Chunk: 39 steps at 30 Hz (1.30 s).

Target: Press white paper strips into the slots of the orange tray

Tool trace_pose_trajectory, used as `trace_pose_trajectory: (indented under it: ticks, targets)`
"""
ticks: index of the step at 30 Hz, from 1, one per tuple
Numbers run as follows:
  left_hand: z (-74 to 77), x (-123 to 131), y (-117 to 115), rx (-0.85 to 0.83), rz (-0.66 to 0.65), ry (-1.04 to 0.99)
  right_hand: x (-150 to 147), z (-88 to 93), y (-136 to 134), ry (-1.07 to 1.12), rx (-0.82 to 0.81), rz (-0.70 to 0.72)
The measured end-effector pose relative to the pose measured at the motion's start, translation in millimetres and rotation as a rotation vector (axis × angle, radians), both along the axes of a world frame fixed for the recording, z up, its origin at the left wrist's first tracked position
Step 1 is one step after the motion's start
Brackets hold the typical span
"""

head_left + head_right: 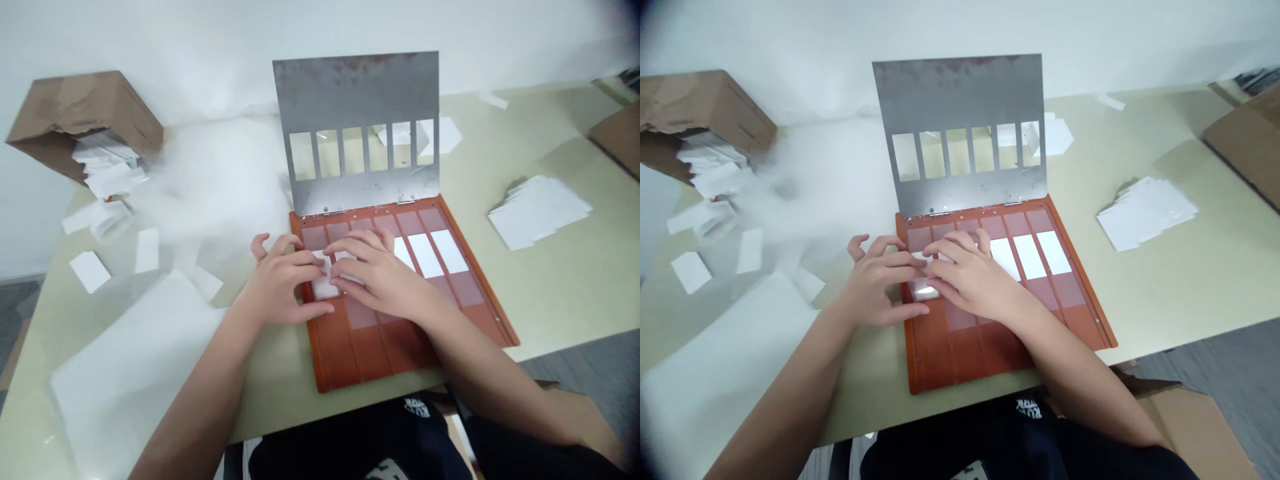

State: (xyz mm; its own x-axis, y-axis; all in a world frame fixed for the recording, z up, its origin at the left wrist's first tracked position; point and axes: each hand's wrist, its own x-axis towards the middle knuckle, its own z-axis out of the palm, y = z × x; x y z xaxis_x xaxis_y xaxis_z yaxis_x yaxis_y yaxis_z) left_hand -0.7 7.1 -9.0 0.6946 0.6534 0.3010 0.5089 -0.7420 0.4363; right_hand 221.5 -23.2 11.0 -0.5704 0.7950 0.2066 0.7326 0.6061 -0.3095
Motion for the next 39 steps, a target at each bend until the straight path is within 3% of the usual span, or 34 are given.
trace_pose_trajectory:
  ticks: [9, 29, 39]
  targets:
    - [-2.7, 2, 0, 0.033, 0.013, -0.030, -2, -9.4, 3, -0.047, 0.062, -0.030]
    - [-3.1, -1, 0, -0.003, 0.139, -0.025, -11, -3.7, -2, 0.013, -0.118, -0.143]
    - [-2.4, -1, -1, -0.070, 0.220, -0.013, -11, -7.0, 0, 0.052, -0.114, -0.156]
